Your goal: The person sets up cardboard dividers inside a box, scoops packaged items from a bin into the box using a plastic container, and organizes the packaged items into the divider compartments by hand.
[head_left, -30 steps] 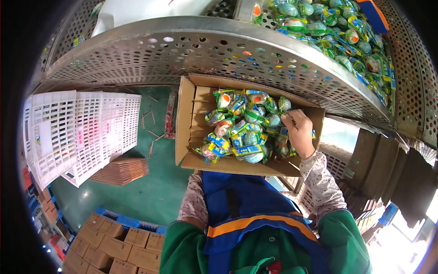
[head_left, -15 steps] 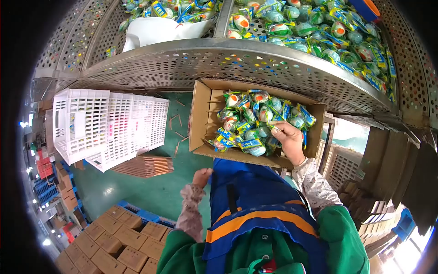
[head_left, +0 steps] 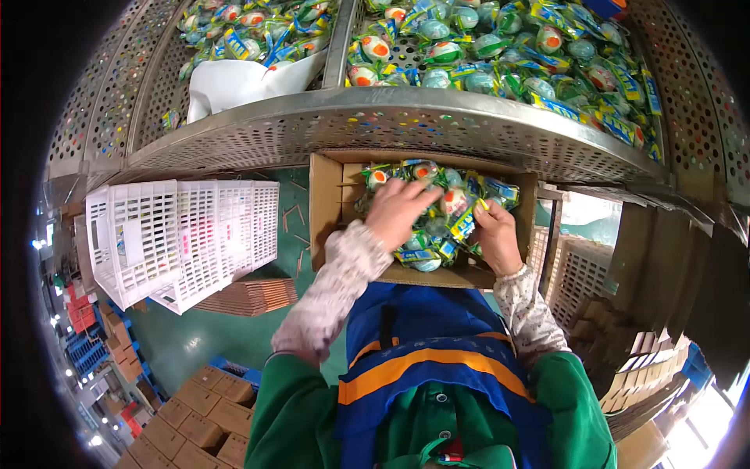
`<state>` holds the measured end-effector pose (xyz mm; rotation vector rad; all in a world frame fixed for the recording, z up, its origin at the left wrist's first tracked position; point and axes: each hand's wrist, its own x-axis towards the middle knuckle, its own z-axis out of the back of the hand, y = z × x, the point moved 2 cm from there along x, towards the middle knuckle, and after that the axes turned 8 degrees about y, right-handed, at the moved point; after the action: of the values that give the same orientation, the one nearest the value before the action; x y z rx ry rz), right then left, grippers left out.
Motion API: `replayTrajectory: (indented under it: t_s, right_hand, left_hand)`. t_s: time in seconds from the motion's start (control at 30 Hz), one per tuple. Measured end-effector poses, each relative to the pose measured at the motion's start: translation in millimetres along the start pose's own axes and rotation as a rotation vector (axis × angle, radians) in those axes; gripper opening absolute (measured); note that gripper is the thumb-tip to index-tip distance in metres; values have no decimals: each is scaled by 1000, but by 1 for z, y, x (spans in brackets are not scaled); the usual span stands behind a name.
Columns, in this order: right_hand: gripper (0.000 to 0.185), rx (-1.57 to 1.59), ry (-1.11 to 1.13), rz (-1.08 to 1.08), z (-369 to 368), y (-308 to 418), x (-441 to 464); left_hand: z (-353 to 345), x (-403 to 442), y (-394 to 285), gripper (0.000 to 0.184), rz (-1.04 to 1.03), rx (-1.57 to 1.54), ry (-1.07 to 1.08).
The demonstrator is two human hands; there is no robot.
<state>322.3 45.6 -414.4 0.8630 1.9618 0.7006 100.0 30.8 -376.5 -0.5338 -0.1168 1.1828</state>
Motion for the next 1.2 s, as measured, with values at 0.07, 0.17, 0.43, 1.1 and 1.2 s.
replayTrajectory:
  t_s: [0.07, 0.17, 0.43, 1.1, 1.2]
  right_hand:
    - [12, -149, -93, 104, -3, 8, -4]
    - [14, 38, -90, 61, -23, 35, -8]
    - [8, 239, 266, -315, -122, 6, 72]
    - [40, -1629, 378, 605, -134, -14, 96]
    - [39, -1814, 413, 514, -134, -32, 128]
  left_hand:
    - [-15, 24, 11, 49, -66, 75, 164]
    - [-5, 19, 14, 32, -68, 11, 72]
    - [19, -100, 36, 33, 314, -454, -457]
    - [4, -35, 70, 22, 464, 419, -89]
    - [10, -48, 74, 43, 433, 248, -184]
